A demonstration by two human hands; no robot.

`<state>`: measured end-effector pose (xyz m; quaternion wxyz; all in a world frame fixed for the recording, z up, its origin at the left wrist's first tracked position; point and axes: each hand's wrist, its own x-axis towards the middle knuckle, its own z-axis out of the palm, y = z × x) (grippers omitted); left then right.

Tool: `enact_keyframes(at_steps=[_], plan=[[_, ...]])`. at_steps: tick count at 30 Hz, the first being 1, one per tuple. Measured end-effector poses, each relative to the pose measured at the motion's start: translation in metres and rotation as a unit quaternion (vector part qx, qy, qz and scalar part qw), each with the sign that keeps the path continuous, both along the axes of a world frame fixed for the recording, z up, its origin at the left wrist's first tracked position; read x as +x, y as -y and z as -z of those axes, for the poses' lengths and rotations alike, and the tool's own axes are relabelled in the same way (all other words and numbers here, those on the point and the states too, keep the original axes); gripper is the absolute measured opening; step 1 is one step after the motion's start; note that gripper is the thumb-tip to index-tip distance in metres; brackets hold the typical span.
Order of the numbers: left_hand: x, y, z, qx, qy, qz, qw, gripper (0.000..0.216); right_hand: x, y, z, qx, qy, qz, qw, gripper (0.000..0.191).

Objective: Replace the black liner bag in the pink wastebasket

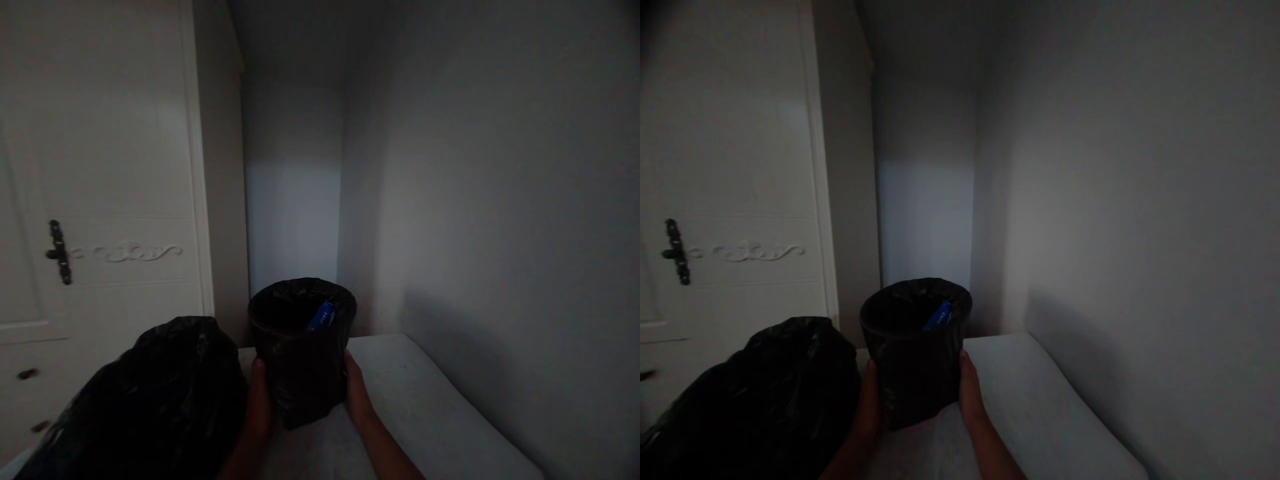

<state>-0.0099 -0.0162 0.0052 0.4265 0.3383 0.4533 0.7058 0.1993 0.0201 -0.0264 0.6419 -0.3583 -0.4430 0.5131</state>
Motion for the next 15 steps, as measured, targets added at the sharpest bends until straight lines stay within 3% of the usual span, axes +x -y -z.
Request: enact_keyframes(at_steps=[3, 15], plan=[[0.001, 0.002, -0.002, -0.009, 0.009, 0.015, 1.000, 0.053, 0.002, 0.002, -0.001, -0.008, -0.005, 0.006, 1.000, 0.074], [-0.008, 0.005, 0.018, 0.046, -0.036, 0.054, 0.997, 0.071, 0.008, 0.004, 0.005, 0.017, 0.017, 0.034, 0.999, 0.069]])
